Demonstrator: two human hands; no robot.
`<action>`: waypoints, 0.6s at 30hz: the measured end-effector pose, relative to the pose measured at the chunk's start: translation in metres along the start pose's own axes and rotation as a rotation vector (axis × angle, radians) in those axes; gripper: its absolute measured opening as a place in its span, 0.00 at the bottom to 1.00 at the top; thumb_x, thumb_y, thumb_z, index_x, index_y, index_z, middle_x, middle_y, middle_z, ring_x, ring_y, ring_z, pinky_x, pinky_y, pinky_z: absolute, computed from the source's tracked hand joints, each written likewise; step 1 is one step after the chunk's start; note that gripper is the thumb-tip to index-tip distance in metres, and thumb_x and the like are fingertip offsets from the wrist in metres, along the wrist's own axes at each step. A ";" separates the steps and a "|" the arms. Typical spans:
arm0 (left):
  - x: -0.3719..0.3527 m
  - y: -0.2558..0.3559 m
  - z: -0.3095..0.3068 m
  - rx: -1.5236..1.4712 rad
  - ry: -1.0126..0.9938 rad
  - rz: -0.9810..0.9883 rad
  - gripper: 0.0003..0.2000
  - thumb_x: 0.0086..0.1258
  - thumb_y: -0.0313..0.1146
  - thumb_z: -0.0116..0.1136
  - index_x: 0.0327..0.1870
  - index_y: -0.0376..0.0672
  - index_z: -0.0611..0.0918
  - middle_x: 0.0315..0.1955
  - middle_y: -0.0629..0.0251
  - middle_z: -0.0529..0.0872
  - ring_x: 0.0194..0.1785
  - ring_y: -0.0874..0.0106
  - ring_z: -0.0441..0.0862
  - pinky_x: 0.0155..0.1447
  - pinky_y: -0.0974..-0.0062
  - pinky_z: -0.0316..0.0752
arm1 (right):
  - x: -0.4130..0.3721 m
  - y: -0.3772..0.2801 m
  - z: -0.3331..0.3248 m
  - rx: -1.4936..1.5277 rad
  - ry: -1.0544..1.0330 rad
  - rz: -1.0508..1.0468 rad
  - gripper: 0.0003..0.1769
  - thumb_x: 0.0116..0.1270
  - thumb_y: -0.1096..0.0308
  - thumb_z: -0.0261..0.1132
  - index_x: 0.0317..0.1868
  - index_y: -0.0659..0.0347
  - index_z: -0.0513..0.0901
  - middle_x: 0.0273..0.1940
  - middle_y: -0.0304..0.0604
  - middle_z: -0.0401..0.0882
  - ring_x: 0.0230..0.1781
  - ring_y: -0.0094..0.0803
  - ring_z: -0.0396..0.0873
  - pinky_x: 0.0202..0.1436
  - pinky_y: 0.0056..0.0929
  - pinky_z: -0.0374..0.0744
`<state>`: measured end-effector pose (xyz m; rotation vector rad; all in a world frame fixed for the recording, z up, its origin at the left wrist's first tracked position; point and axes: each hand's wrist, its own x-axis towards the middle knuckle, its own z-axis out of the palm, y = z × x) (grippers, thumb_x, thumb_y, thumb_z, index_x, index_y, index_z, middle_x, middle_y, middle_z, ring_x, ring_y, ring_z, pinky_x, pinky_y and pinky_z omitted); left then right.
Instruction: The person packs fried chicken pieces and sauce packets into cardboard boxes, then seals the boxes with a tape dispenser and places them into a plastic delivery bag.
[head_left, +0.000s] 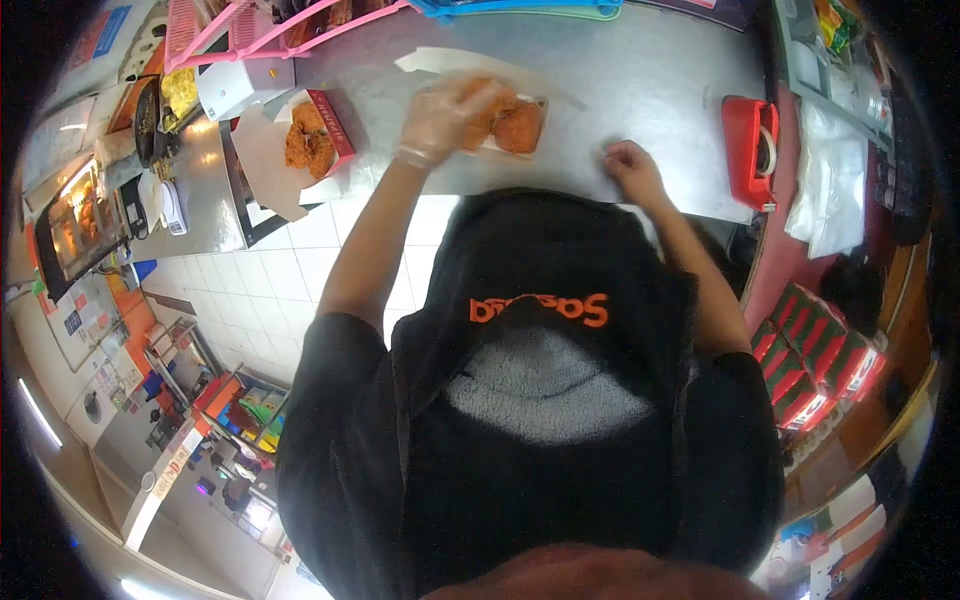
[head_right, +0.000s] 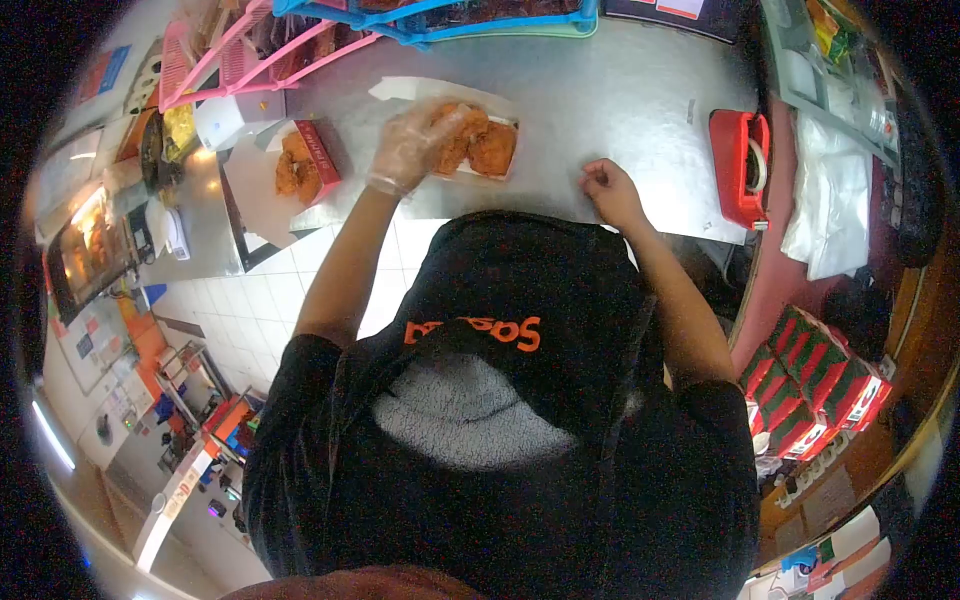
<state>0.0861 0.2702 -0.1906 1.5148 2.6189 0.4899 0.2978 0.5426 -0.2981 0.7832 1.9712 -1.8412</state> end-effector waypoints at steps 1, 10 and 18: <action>0.000 0.001 -0.005 0.001 0.002 -0.006 0.26 0.48 0.38 0.70 0.54 0.53 0.79 0.48 0.61 0.82 0.51 0.57 0.80 0.53 0.55 0.74 | 0.000 0.002 -0.001 -0.004 -0.005 -0.001 0.12 0.64 0.70 0.65 0.46 0.63 0.78 0.36 0.40 0.80 0.38 0.26 0.77 0.44 0.26 0.76; 0.022 0.017 -0.004 -0.164 -0.056 -0.282 0.20 0.58 0.46 0.65 0.51 0.51 0.82 0.50 0.59 0.82 0.51 0.56 0.80 0.54 0.57 0.73 | 0.001 0.009 -0.004 -0.075 0.067 -0.051 0.12 0.65 0.69 0.65 0.46 0.63 0.78 0.35 0.38 0.79 0.37 0.25 0.76 0.44 0.25 0.75; 0.012 0.009 0.020 0.136 -0.179 -0.307 0.22 0.64 0.53 0.57 0.57 0.55 0.78 0.53 0.58 0.75 0.57 0.55 0.74 0.57 0.50 0.66 | -0.004 -0.007 0.001 -0.075 0.054 -0.075 0.11 0.65 0.70 0.65 0.47 0.63 0.78 0.35 0.37 0.78 0.36 0.23 0.75 0.43 0.24 0.75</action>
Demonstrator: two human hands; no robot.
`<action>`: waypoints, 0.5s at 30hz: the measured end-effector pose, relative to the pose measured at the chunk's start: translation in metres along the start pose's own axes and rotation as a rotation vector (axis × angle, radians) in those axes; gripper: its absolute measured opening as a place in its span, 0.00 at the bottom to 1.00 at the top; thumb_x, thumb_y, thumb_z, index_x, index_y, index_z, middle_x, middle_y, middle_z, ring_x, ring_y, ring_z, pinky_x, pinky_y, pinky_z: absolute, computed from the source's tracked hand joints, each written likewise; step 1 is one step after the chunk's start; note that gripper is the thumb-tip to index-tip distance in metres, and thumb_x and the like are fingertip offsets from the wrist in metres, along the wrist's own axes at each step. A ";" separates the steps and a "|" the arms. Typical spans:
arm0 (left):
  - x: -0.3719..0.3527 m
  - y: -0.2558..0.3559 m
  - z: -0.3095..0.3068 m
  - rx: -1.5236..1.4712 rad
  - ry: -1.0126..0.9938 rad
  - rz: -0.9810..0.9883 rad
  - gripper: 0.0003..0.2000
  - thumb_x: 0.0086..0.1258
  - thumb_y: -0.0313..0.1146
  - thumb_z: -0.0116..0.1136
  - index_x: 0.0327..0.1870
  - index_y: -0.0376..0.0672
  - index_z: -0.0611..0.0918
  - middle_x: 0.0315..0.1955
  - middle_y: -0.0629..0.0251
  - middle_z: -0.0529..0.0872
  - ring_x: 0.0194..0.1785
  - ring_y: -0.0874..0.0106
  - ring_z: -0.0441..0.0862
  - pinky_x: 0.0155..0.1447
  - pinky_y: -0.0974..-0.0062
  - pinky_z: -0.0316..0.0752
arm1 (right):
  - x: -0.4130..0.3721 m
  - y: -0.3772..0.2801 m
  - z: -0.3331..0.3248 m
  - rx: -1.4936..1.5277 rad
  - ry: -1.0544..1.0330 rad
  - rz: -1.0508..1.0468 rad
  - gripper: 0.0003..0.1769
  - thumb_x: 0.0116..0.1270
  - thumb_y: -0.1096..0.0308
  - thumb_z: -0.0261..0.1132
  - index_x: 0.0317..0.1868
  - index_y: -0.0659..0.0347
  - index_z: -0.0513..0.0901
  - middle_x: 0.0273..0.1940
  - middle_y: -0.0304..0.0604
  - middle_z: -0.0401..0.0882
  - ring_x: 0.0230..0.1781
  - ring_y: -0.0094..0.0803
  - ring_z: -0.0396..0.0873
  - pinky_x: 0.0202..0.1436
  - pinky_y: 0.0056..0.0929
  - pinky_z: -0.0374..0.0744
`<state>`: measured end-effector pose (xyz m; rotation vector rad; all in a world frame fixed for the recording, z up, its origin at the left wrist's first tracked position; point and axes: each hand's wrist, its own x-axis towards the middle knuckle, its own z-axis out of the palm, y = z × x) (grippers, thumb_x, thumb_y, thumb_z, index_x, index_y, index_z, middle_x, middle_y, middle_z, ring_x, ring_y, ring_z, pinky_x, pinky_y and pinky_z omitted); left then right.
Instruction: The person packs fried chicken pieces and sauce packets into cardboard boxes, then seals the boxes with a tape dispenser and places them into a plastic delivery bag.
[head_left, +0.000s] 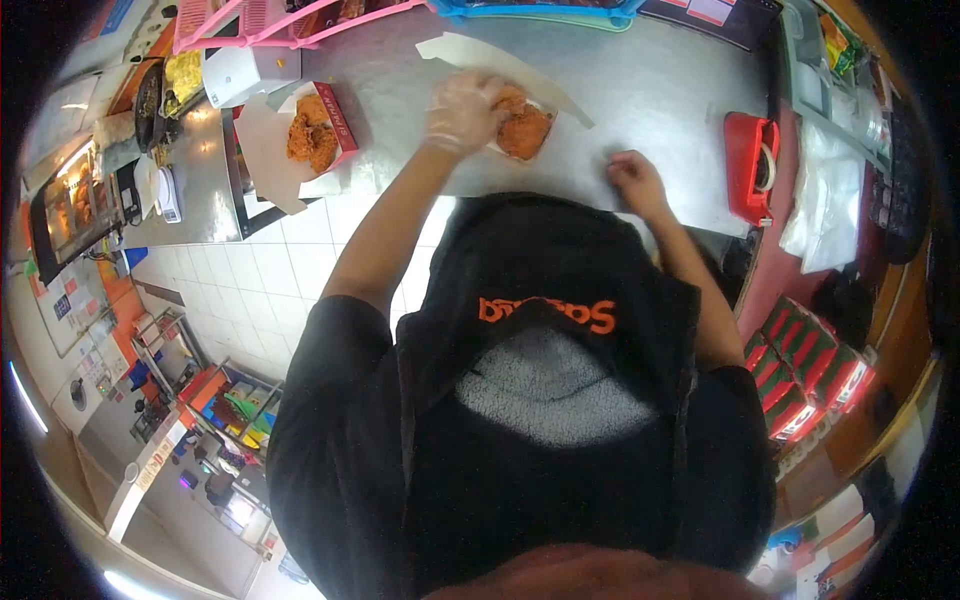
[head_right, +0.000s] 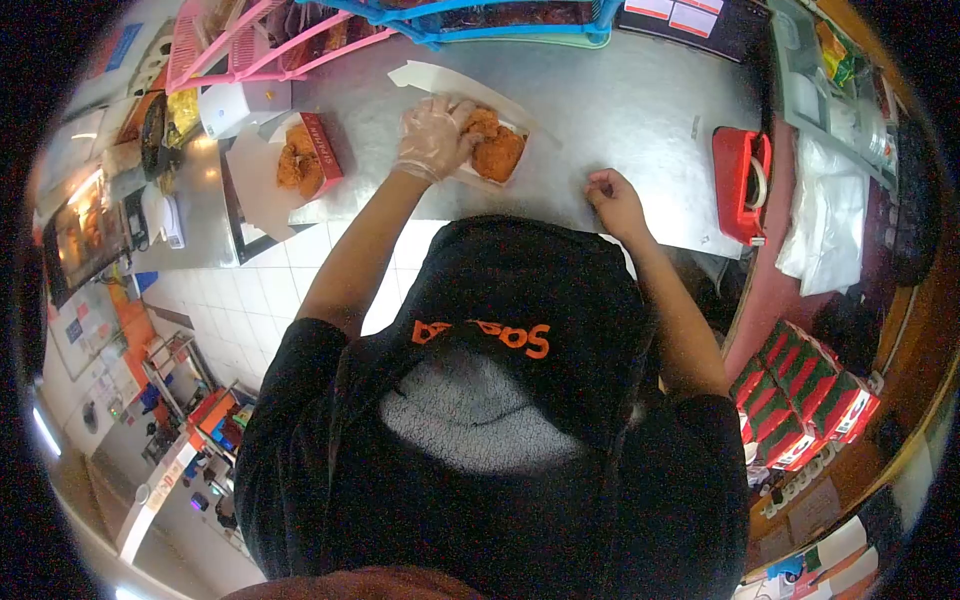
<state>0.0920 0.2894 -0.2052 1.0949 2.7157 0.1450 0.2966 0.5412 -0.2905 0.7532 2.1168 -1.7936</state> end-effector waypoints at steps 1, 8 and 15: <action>-0.001 0.002 -0.001 -0.004 -0.007 0.000 0.22 0.64 0.53 0.57 0.57 0.55 0.78 0.53 0.58 0.75 0.57 0.55 0.74 0.57 0.50 0.66 | -0.003 -0.003 -0.001 0.000 -0.002 0.008 0.11 0.65 0.70 0.65 0.47 0.63 0.78 0.35 0.37 0.78 0.36 0.23 0.75 0.43 0.24 0.75; 0.000 0.004 -0.013 0.093 0.121 -0.243 0.28 0.68 0.56 0.51 0.59 0.41 0.75 0.53 0.50 0.75 0.58 0.55 0.73 0.59 0.51 0.66 | -0.002 -0.015 0.001 0.019 -0.040 0.019 0.11 0.64 0.74 0.63 0.47 0.64 0.77 0.36 0.38 0.80 0.38 0.24 0.76 0.46 0.24 0.75; 0.021 0.003 0.003 -0.287 -0.053 -0.704 0.29 0.72 0.58 0.43 0.53 0.36 0.76 0.49 0.45 0.80 0.55 0.50 0.78 0.60 0.56 0.70 | -0.001 -0.016 0.011 0.063 -0.101 -0.008 0.12 0.65 0.73 0.63 0.48 0.64 0.77 0.37 0.38 0.80 0.38 0.24 0.76 0.47 0.24 0.75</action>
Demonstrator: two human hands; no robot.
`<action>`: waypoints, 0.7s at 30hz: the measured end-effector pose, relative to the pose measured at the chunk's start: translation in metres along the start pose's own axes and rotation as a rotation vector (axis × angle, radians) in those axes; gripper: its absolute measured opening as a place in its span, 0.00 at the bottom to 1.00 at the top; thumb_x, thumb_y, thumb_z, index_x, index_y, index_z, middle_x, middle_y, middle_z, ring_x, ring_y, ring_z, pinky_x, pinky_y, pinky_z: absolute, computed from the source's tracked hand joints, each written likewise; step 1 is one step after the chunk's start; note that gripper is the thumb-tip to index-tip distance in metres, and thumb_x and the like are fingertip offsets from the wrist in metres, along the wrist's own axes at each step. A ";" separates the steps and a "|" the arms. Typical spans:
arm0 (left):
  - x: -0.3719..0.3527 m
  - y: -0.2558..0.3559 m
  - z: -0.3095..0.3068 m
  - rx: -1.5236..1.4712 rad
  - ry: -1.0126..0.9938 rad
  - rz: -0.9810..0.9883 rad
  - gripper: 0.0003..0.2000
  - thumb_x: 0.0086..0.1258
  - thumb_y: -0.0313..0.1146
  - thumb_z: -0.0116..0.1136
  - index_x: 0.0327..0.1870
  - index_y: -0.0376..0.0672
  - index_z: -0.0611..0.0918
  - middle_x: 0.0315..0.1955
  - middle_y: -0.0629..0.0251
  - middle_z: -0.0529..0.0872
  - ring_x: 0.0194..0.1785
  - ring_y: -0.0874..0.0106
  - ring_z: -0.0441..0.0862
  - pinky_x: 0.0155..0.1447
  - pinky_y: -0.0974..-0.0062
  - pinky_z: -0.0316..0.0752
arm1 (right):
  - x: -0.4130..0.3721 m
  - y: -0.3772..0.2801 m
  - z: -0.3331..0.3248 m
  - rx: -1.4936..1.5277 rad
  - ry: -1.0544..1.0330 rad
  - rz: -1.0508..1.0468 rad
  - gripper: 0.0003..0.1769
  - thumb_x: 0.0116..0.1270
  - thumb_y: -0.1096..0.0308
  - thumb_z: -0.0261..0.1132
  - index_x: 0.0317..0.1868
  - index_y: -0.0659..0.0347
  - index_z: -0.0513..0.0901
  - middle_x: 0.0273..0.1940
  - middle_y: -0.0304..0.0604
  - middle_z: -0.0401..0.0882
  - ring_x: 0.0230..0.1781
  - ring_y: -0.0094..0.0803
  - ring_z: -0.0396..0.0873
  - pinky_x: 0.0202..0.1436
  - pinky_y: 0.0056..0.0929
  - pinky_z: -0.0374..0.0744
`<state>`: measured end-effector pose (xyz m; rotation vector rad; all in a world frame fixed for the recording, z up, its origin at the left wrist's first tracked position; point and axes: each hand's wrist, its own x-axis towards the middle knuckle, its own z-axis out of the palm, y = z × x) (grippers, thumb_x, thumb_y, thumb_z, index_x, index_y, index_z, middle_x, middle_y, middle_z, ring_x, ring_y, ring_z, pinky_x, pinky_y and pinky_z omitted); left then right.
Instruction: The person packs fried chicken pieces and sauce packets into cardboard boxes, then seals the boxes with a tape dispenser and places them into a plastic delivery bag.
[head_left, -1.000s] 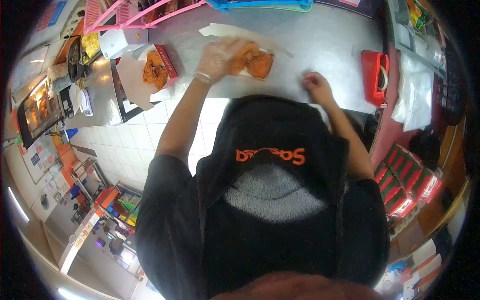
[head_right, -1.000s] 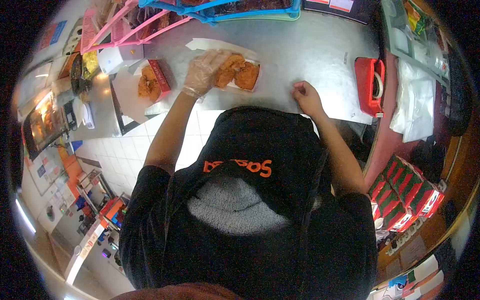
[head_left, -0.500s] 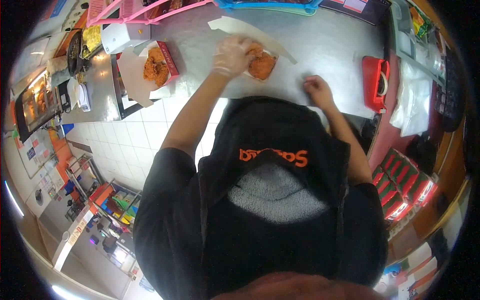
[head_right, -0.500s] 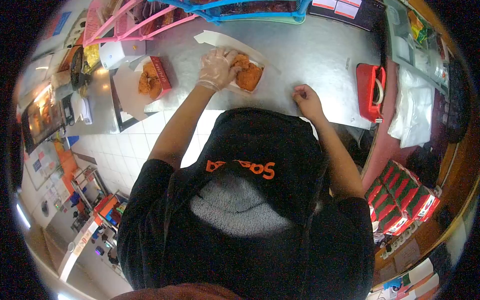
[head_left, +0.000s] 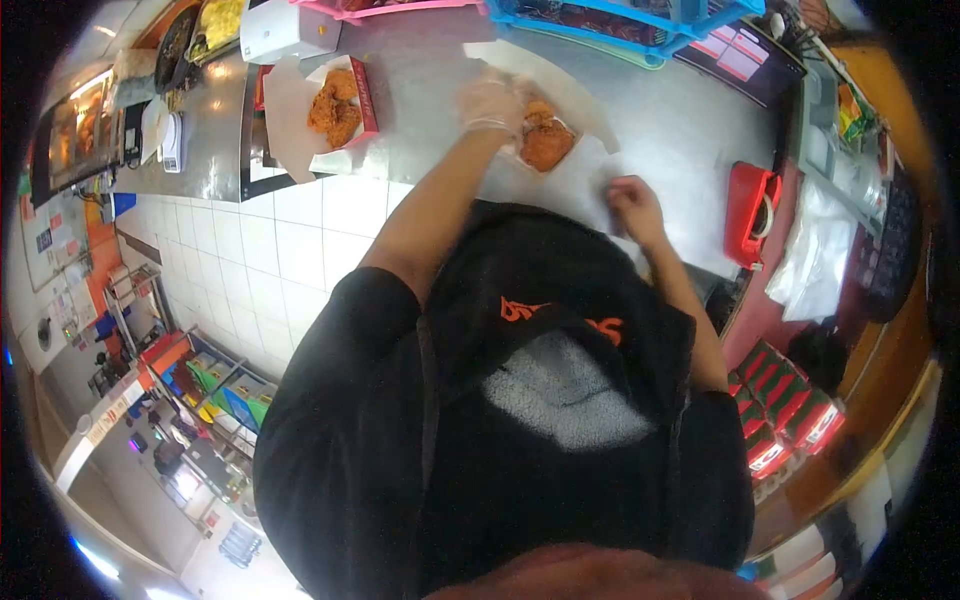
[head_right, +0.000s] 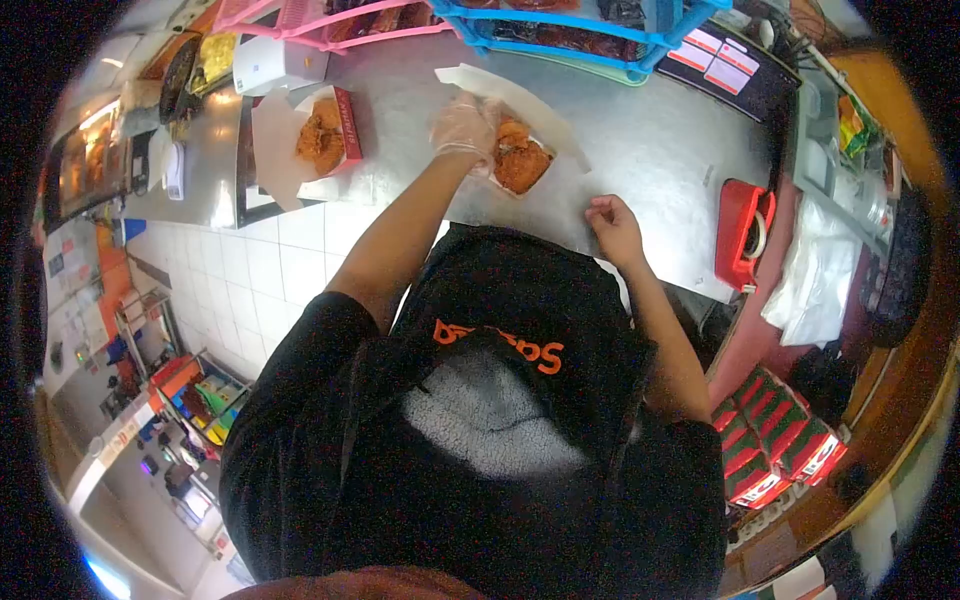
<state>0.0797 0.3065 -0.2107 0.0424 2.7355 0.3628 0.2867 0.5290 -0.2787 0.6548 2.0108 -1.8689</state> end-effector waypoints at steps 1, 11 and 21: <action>0.003 -0.002 0.004 -0.007 0.007 -0.008 0.29 0.72 0.58 0.43 0.53 0.36 0.76 0.49 0.45 0.80 0.55 0.50 0.78 0.60 0.56 0.70 | 0.002 0.000 0.002 -0.029 -0.009 -0.007 0.12 0.65 0.72 0.64 0.47 0.64 0.77 0.37 0.38 0.79 0.38 0.24 0.76 0.46 0.23 0.75; -0.005 -0.071 0.023 -0.273 0.368 -0.065 0.26 0.73 0.56 0.43 0.50 0.39 0.77 0.44 0.45 0.83 0.51 0.49 0.80 0.55 0.56 0.73 | 0.056 -0.014 0.070 -0.140 0.049 -0.003 0.24 0.68 0.63 0.64 0.58 0.69 0.69 0.36 0.46 0.80 0.31 0.29 0.79 0.36 0.27 0.78; 0.003 -0.254 0.006 -0.454 0.423 -0.968 0.25 0.67 0.50 0.55 0.53 0.37 0.80 0.52 0.53 0.83 0.55 0.61 0.81 0.53 0.64 0.78 | 0.079 -0.051 0.040 -0.132 0.147 0.005 0.14 0.68 0.70 0.54 0.47 0.71 0.79 0.24 0.44 0.80 0.19 0.26 0.79 0.22 0.25 0.76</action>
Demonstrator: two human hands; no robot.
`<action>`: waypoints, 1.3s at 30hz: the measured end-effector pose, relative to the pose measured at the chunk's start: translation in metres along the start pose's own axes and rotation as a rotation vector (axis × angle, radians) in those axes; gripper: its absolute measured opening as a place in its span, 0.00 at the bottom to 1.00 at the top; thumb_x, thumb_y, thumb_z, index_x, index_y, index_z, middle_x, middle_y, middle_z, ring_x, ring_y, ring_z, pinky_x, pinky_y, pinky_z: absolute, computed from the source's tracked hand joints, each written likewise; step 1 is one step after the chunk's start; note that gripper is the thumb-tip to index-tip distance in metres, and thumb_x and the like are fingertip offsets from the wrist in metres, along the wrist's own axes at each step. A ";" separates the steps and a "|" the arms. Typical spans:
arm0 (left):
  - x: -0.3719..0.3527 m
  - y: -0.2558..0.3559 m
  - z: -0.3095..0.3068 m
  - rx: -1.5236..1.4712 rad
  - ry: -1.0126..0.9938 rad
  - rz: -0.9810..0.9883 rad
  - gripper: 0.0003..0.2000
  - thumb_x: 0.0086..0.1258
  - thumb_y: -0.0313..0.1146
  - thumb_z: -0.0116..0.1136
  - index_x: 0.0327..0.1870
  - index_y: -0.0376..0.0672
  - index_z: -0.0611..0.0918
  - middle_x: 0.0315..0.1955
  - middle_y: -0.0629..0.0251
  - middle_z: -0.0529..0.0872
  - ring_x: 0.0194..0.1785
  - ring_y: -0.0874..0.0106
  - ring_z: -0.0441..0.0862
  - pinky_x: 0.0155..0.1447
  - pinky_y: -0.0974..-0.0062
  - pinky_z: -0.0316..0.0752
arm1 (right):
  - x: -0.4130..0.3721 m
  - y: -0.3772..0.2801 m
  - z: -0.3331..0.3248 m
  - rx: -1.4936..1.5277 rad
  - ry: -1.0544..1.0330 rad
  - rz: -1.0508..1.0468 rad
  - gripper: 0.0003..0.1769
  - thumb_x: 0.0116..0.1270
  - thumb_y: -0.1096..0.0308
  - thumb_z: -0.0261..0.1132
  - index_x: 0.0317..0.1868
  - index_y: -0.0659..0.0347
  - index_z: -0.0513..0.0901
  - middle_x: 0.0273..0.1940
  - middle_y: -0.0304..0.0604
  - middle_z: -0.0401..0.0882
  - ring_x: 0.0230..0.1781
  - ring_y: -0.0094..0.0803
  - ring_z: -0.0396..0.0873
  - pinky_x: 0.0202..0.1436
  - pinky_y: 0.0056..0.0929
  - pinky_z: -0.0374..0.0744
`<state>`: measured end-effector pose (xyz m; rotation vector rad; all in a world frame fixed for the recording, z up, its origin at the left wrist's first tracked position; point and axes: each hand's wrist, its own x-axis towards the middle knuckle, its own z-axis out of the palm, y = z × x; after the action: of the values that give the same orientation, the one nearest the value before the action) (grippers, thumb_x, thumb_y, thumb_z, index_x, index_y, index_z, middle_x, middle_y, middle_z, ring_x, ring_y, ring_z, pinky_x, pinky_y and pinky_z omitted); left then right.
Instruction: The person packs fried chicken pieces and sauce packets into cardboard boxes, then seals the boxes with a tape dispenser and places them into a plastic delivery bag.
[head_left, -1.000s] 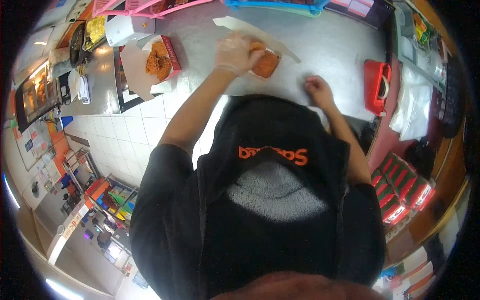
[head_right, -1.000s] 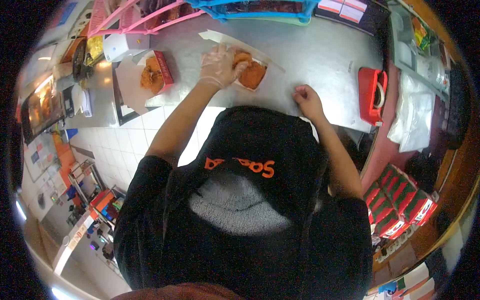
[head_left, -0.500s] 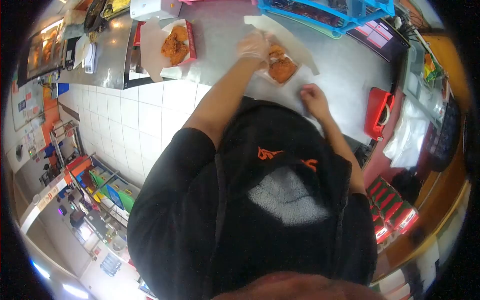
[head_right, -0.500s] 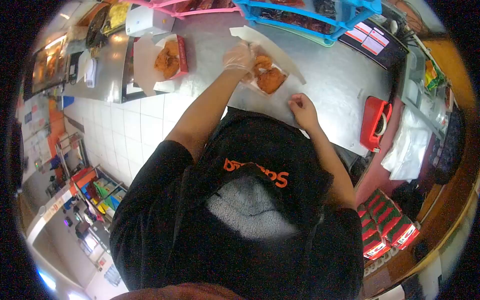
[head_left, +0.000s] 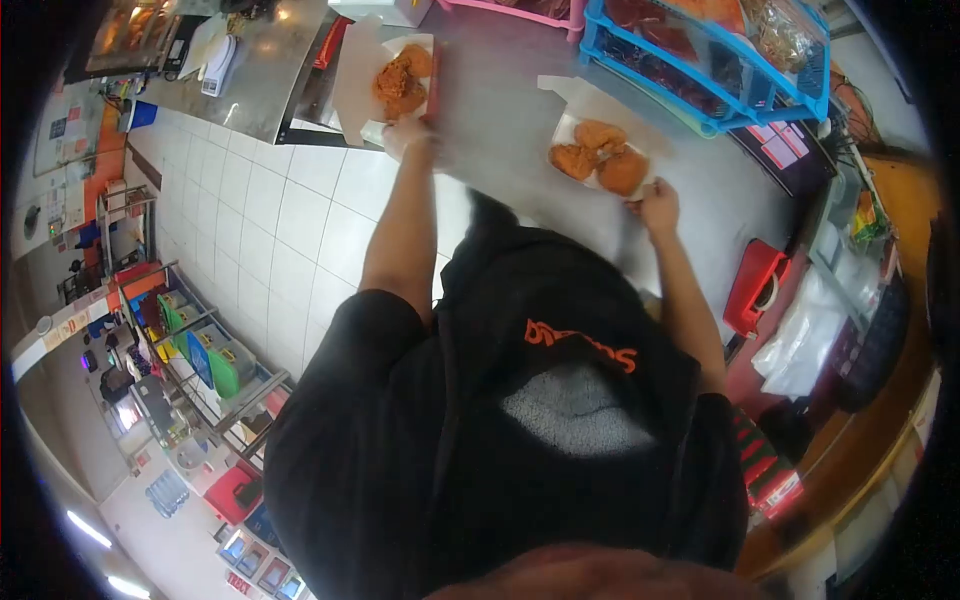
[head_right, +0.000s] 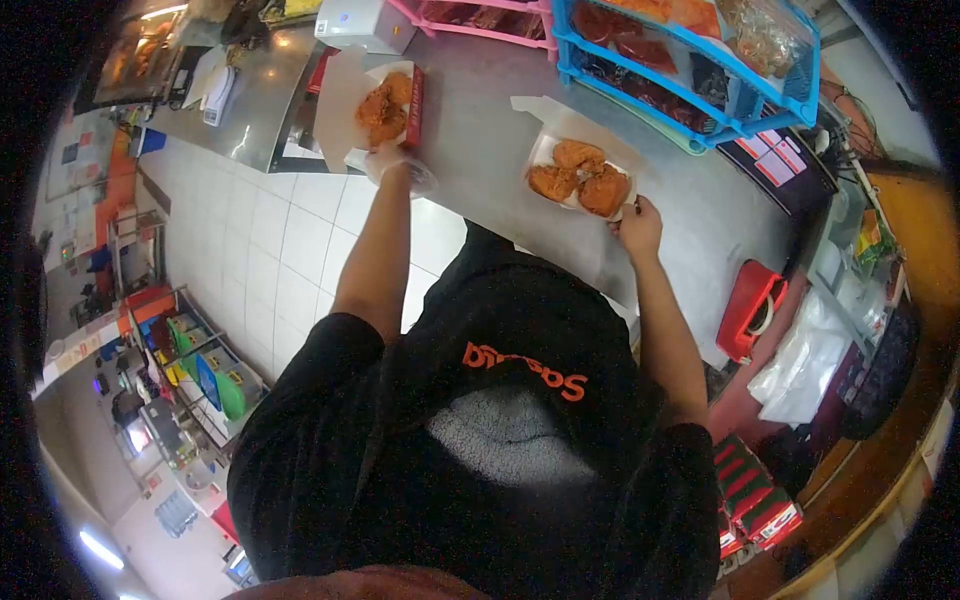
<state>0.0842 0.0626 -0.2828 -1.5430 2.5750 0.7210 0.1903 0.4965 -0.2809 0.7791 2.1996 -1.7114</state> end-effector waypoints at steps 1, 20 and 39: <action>0.010 -0.002 -0.002 0.683 -0.080 0.347 0.22 0.69 0.48 0.52 0.53 0.39 0.81 0.52 0.56 0.83 0.56 0.64 0.82 0.54 0.66 0.78 | -0.005 -0.011 -0.012 -0.106 -0.016 -0.054 0.14 0.67 0.71 0.54 0.47 0.70 0.80 0.25 0.43 0.80 0.19 0.25 0.78 0.23 0.25 0.76; -0.003 0.017 0.021 -0.002 -0.742 0.839 0.18 0.69 0.46 0.53 0.49 0.42 0.81 0.47 0.52 0.85 0.55 0.56 0.80 0.58 0.62 0.73 | -0.031 0.016 -0.084 -0.193 0.542 -0.332 0.16 0.70 0.62 0.58 0.49 0.67 0.82 0.33 0.44 0.83 0.29 0.26 0.79 0.35 0.26 0.77; -0.110 0.019 -0.138 0.010 -2.058 1.022 0.29 0.72 0.48 0.51 0.69 0.39 0.69 0.65 0.58 0.73 0.68 0.64 0.68 0.73 0.66 0.58 | -0.184 -0.106 0.035 0.266 0.031 -0.483 0.16 0.71 0.64 0.56 0.31 0.67 0.81 0.54 0.47 0.81 0.41 0.32 0.80 0.46 0.32 0.77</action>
<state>0.1487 0.1027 -0.1224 0.7525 1.2121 1.1861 0.2799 0.3973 -0.1115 0.3363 2.3458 -2.2638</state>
